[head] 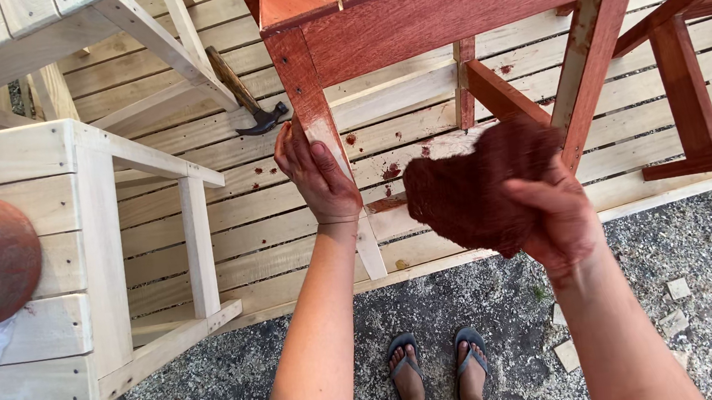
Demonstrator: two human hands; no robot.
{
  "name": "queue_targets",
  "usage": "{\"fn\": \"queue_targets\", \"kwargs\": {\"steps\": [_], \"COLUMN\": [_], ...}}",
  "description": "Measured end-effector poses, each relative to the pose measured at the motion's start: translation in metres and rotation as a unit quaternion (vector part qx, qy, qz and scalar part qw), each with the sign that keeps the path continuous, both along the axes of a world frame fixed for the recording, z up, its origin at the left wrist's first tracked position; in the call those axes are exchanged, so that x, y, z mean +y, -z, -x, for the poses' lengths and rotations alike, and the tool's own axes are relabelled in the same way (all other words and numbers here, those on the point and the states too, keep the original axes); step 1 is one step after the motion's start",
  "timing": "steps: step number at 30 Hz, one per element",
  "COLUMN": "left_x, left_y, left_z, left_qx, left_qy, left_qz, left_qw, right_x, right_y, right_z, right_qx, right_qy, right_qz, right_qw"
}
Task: The person applies a reddish wood stain by hand to unfinished wooden stools, rubbing the stain into the legs, rails and seat edges with a cloth pad. They work over one stool at a time, coating the remaining bare wood surfaces while steadying the stool with the other hand.
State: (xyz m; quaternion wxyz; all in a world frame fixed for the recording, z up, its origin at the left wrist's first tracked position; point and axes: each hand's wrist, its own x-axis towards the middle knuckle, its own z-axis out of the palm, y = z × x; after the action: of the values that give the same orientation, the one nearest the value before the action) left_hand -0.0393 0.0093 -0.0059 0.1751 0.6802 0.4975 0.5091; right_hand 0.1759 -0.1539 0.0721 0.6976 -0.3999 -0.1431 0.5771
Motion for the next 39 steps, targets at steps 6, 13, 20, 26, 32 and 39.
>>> {"fn": "queue_targets", "kwargs": {"steps": [6,13,20,26,32,39], "left_x": [0.0,0.001,0.001,-0.001,0.0,0.002], "left_y": [0.001,0.004,-0.001,-0.005,-0.001,0.004], "left_z": [0.001,0.001,-0.001,-0.001,0.0,0.0], "left_qx": [-0.012,-0.006,-0.006,-0.007,-0.01,-0.013], "left_qy": [0.0,-0.003,-0.018,-0.01,-0.004,-0.021], "left_qz": [-0.009,-0.018,-0.013,-0.009,-0.011,-0.01], "left_qw": [1.0,1.0,1.0,1.0,1.0,1.0], "right_x": [0.036,0.08,0.071,0.065,0.077,0.086], "right_y": [0.039,0.048,0.041,0.038,0.041,0.051], "right_z": [0.084,0.128,0.114,0.062,0.088,0.114], "right_qx": [-0.75,-0.75,-0.779,-0.702,-0.793,-0.769], "right_qy": [-0.34,-0.438,-0.421,-0.458,-0.311,-0.46], "right_qz": [0.181,0.205,0.176,0.188,0.104,0.162], "right_qw": [0.537,0.451,0.431,0.512,0.513,0.413]}}
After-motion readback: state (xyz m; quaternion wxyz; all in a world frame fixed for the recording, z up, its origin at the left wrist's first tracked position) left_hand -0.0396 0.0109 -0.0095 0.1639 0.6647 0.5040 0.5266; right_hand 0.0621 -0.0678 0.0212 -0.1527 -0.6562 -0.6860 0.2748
